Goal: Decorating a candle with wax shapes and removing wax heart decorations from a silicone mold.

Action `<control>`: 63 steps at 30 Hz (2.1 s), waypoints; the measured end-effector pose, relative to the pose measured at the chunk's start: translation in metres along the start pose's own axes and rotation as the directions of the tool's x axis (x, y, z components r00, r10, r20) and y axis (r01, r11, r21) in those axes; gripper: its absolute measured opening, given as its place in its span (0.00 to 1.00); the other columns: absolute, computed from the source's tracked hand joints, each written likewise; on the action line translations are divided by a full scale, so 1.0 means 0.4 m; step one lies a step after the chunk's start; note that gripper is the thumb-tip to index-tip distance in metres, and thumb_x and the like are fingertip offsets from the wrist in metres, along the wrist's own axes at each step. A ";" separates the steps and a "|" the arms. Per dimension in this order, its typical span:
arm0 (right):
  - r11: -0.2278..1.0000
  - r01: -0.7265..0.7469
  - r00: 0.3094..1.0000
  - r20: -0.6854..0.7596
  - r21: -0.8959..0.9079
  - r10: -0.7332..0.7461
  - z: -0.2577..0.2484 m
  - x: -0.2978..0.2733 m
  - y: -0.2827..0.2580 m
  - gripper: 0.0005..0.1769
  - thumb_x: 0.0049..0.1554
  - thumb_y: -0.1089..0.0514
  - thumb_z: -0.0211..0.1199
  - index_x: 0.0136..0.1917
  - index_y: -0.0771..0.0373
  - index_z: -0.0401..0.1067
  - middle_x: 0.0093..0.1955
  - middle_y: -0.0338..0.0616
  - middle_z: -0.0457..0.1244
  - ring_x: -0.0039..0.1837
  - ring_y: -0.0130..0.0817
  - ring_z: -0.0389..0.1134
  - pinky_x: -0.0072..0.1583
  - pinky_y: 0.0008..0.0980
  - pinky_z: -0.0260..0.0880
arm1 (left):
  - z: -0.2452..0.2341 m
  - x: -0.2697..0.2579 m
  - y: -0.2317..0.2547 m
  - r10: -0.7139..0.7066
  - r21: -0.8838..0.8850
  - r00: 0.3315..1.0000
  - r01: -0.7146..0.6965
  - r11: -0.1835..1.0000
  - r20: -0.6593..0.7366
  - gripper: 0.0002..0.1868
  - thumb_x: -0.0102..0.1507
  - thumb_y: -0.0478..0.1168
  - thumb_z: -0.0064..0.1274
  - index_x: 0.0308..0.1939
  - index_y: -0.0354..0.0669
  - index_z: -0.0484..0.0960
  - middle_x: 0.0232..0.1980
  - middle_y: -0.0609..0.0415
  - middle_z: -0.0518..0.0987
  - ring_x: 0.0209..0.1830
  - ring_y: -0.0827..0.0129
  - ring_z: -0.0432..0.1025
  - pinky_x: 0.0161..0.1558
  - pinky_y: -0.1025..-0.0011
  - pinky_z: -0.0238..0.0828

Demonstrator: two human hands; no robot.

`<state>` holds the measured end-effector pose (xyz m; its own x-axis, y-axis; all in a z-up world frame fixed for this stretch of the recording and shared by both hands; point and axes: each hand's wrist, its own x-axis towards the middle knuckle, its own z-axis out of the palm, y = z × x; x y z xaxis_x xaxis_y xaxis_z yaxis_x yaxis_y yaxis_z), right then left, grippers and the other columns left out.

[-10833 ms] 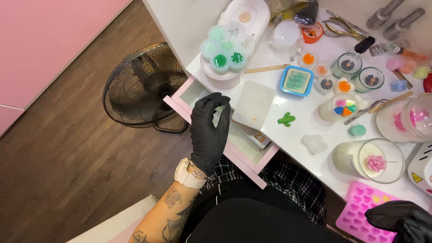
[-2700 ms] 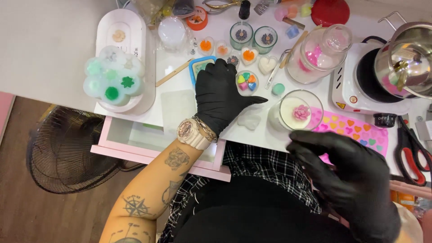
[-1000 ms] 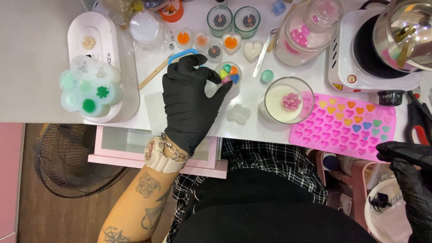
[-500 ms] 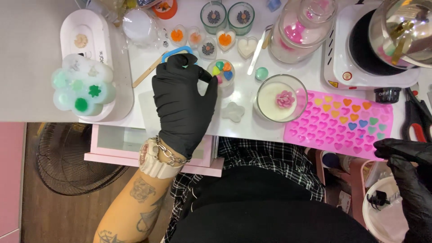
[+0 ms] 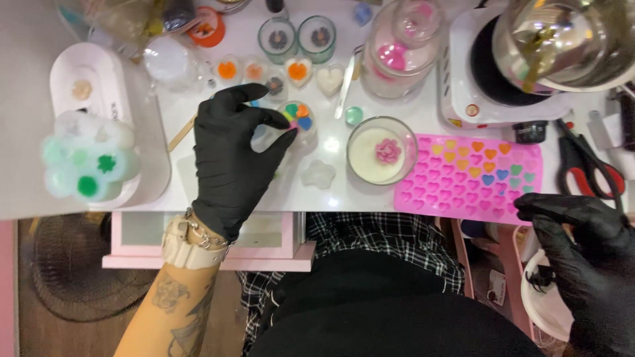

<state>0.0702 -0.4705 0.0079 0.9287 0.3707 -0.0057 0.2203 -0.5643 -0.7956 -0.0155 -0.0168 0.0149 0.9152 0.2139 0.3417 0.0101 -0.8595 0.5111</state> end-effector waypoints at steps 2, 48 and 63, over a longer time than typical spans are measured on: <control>1.000 -0.022 0.999 -0.044 -0.019 0.021 0.091 -0.024 -0.098 0.09 0.63 0.71 0.62 0.57 0.69 0.75 0.55 0.46 0.70 0.57 0.30 0.72 0.62 0.25 0.69 | -0.004 0.005 0.008 0.010 0.084 1.000 -0.011 0.996 0.005 0.08 0.59 0.40 0.70 0.39 0.49 0.86 0.63 0.51 0.78 0.60 0.54 0.67 0.60 0.58 0.62; 0.962 -0.229 0.934 -0.243 0.152 0.261 0.126 -0.006 -0.036 0.14 0.63 0.68 0.60 0.63 0.70 0.73 0.52 0.44 0.70 0.53 0.28 0.71 0.55 0.28 0.71 | -0.016 -0.191 0.159 -0.266 -0.229 0.964 0.258 0.939 -0.008 0.10 0.62 0.28 0.61 0.46 0.43 0.84 0.49 0.54 0.84 0.48 0.68 0.78 0.42 0.72 0.71; 0.179 -0.414 0.709 0.193 0.892 0.678 0.226 -0.110 0.157 0.15 0.67 0.49 0.62 0.59 0.60 0.72 0.47 0.43 0.69 0.46 0.35 0.71 0.48 0.34 0.72 | 0.226 -0.194 0.203 0.079 -0.400 0.535 0.518 0.756 0.841 0.17 0.65 0.48 0.55 0.54 0.48 0.84 0.49 0.55 0.85 0.50 0.66 0.81 0.52 0.71 0.76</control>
<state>0.0162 -0.4555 -0.0969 0.7507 0.0229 -0.6603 -0.6111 0.4038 -0.6808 -0.0493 -0.1452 -0.0414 0.8297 -0.3434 -0.4402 0.3200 -0.3535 0.8790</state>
